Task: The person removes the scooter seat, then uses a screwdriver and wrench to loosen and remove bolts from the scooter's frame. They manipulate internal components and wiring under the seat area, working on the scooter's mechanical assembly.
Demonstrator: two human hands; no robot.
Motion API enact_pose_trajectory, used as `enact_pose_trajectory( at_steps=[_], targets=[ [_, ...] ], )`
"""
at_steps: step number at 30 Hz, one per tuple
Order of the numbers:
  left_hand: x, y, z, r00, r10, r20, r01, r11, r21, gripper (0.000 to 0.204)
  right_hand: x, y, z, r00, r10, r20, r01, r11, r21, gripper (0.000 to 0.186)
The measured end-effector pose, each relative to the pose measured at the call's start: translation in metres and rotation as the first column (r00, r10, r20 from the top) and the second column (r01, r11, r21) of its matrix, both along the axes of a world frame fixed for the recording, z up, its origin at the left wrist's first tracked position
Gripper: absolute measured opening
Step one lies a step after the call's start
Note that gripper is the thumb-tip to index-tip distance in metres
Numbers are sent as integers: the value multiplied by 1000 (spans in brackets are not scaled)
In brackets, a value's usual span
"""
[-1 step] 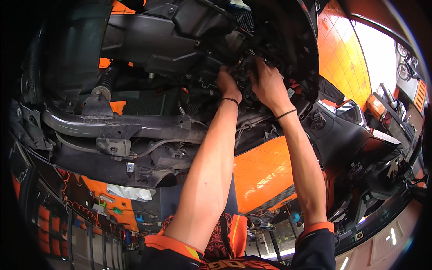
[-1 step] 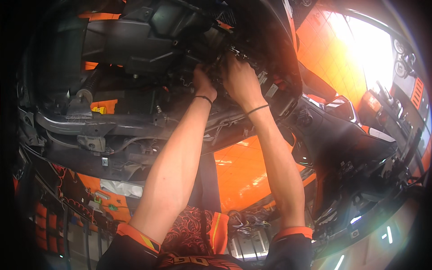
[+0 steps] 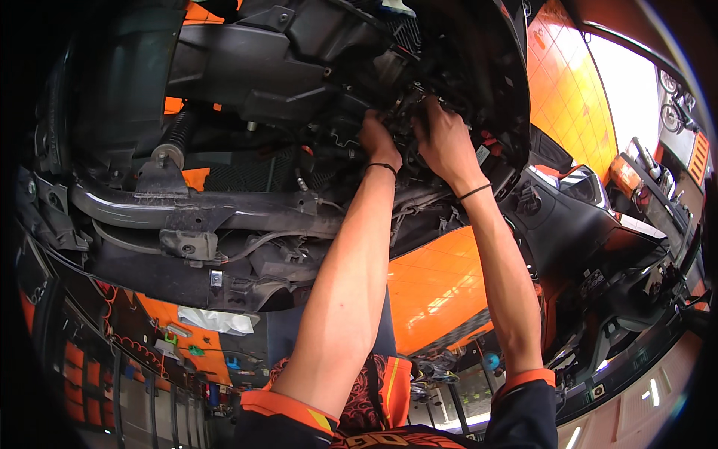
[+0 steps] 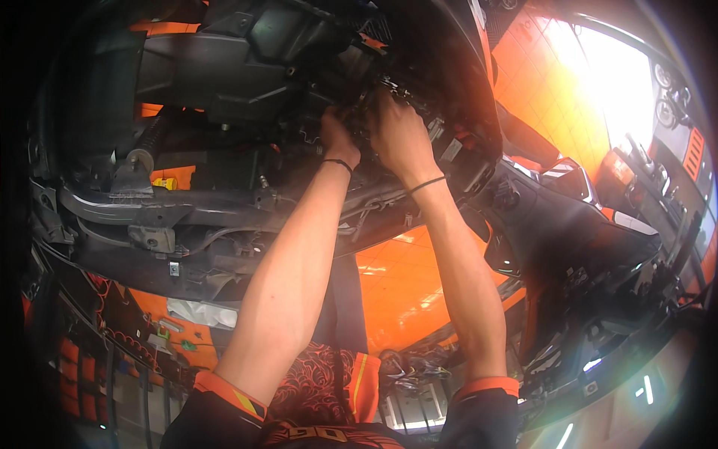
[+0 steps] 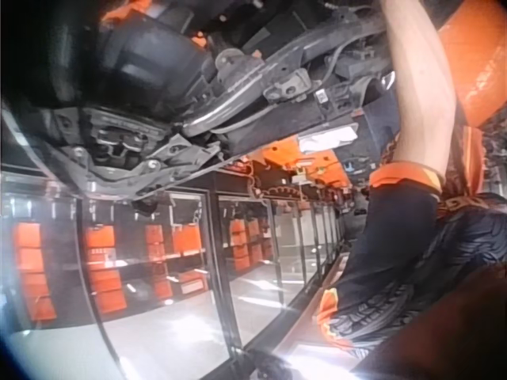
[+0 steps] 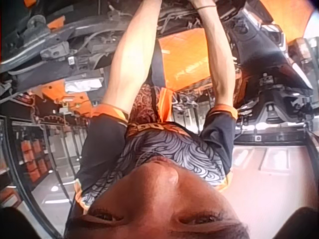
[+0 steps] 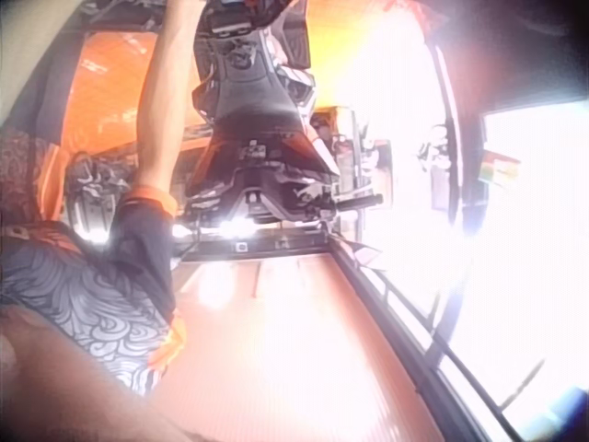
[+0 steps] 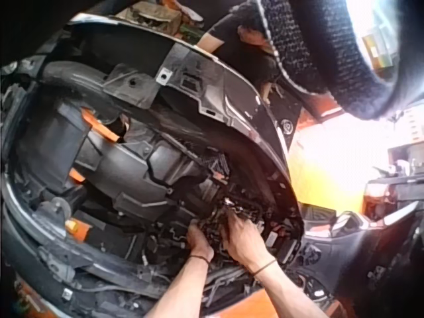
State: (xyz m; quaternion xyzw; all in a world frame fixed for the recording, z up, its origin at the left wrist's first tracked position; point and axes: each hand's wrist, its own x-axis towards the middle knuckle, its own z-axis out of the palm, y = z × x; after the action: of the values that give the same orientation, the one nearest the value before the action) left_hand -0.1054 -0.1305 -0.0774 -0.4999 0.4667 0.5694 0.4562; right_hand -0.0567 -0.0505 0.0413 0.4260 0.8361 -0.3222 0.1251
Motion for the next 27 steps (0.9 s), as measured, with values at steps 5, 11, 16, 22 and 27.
enact_pose_trajectory(
  at_steps=[5, 11, 16, 22, 27],
  targets=[
    [4, -6, -21, 1000, 15, -17, -14, 996, 93, 32, 5, -15, 10, 988, -122, -95, 127, 991, 48, 25],
    [-9, -3, -16, 863, -489, -130, 467, 868, -167, 34, 43, -48, 21, 831, -454, -322, 473, 881, -20, 33],
    [-24, 3, 1, 359, -891, -280, 828, 442, -346, 53, 106, -98, 56, 468, -867, -173, 622, 462, -632, 48],
    [-15, -4, 0, -160, -908, -387, 764, 134, -631, 46, 117, -127, 53, 62, -960, -272, 663, 243, -708, 28],
    [-13, -5, 6, -391, -814, -429, 706, 34, -708, 48, 96, -94, 20, 383, -799, -464, 751, 561, -349, 27]
  ],
)
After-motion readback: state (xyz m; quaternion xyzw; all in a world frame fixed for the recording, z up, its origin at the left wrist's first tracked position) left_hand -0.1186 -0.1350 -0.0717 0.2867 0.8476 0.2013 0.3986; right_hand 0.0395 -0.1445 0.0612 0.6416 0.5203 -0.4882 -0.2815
